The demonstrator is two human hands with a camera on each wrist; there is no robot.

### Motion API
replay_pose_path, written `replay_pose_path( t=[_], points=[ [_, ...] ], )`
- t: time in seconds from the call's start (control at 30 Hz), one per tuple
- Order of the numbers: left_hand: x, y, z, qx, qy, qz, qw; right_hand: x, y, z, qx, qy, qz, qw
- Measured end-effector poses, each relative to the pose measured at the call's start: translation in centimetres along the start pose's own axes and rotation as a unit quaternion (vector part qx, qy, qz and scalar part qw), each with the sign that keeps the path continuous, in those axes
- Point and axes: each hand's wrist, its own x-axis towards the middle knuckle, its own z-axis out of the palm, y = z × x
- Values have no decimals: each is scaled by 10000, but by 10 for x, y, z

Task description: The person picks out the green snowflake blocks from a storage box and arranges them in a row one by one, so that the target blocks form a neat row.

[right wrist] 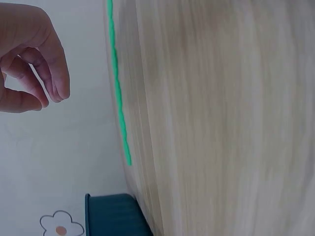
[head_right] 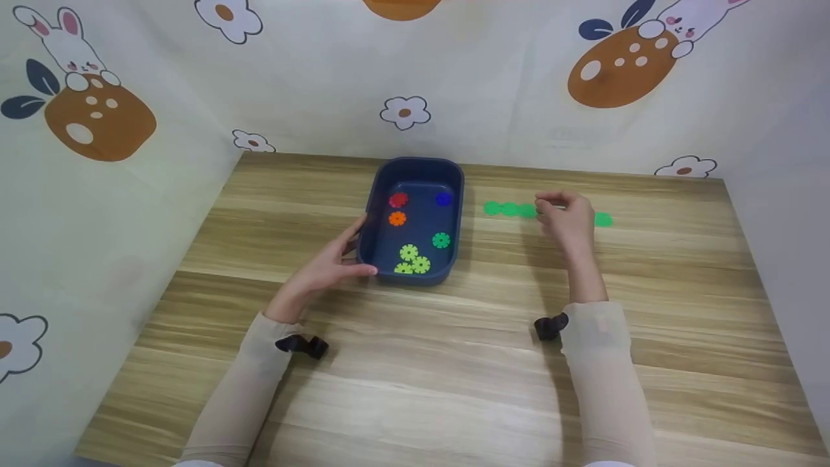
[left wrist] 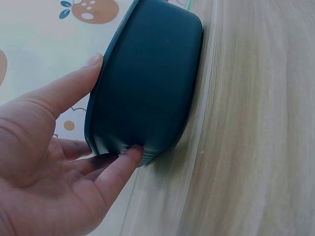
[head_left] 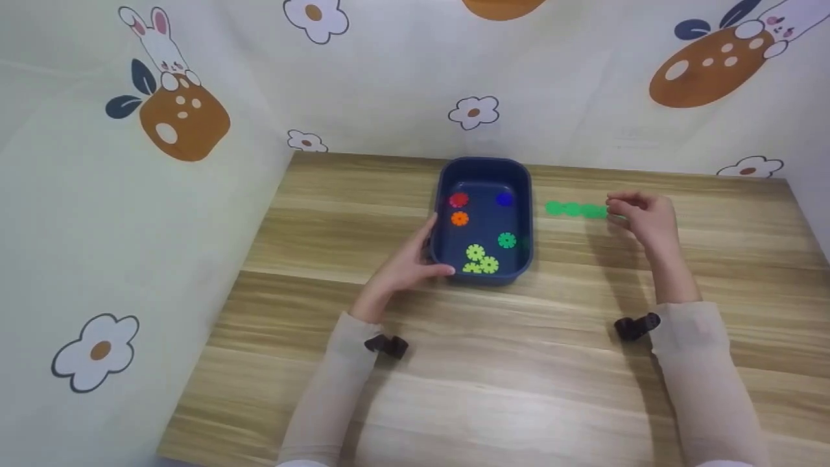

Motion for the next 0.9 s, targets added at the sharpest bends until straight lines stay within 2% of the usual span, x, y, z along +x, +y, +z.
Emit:
replay_pose_path(
  t=[0.5, 0.73, 0.9],
  points=[
    [0, 1, 0, -188, -35, 103, 9998, -2, -8, 45, -263, -398, -62, 9988],
    [1, 0, 1, -344, -70, 170, 9992, -1, -7, 67, -426, -578, -256, 9971],
    [0, 0, 0, -238, -48, 126, 9996, -5, -9, 86, -415, -722, -485, 9953]
  ],
)
